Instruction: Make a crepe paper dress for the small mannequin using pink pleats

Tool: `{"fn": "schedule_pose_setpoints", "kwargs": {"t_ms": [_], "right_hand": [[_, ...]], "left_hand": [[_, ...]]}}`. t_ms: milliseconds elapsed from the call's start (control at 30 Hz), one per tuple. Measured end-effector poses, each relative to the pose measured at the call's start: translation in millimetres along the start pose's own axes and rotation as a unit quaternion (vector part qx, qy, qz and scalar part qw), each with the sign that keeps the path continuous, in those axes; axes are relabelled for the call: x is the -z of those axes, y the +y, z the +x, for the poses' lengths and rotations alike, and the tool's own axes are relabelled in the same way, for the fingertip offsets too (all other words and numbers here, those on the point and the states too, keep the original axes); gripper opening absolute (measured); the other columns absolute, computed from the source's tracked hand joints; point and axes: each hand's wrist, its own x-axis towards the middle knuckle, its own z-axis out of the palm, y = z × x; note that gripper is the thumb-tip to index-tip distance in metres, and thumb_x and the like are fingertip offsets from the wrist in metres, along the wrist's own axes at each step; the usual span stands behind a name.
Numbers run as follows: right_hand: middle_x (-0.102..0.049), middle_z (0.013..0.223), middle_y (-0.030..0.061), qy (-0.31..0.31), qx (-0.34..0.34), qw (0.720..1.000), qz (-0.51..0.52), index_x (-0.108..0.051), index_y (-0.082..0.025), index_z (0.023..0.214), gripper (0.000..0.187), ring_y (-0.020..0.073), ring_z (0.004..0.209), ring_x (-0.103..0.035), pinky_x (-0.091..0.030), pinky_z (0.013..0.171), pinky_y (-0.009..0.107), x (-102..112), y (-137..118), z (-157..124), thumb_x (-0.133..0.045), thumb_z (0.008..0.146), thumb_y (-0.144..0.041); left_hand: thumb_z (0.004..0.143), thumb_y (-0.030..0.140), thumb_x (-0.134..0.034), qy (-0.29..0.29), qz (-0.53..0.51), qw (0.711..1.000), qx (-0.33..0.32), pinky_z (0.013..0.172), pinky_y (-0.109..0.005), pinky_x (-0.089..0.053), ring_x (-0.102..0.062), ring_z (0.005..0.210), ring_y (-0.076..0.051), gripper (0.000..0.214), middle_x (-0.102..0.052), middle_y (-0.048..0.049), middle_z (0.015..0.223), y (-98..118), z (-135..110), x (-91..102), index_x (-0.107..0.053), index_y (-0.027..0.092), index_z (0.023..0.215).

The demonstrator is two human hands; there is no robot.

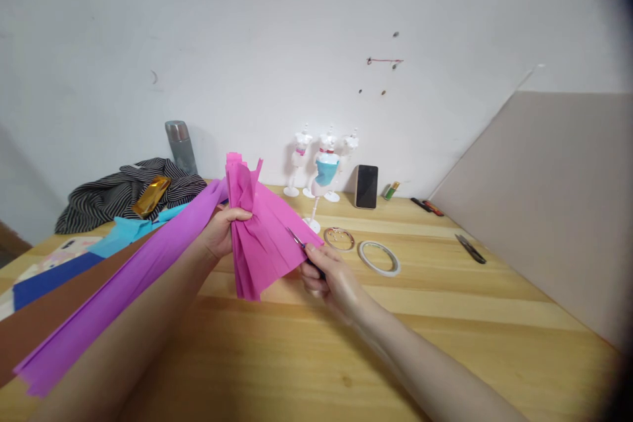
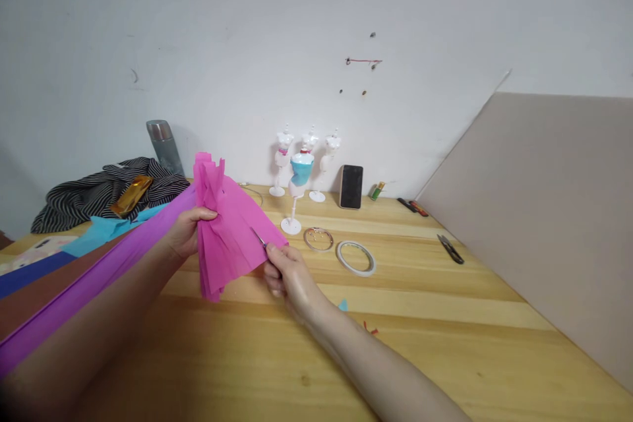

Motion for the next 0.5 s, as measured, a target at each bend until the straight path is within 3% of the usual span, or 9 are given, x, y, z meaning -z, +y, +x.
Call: {"fn": "schedule_pose_setpoints", "kwargs": {"t_ms": [500], "right_hand": [[-0.021,0.043,-0.0126,0.016,0.009,1.000,-0.012,-0.026,-0.021,0.051,0.063,0.0012,0.037,-0.012,-0.004,0.038,0.020,-2.3,-0.5,1.5,-0.073,0.062,-0.062]], "left_hand": [[0.062,0.006,-0.061,-0.042,0.002,0.999,-0.006,0.072,-0.033,-0.056,-0.069,0.072,-0.022,0.029,-0.073,-0.0065,0.082,0.0,3.0,5.8,-0.067,0.011,0.091]]}}
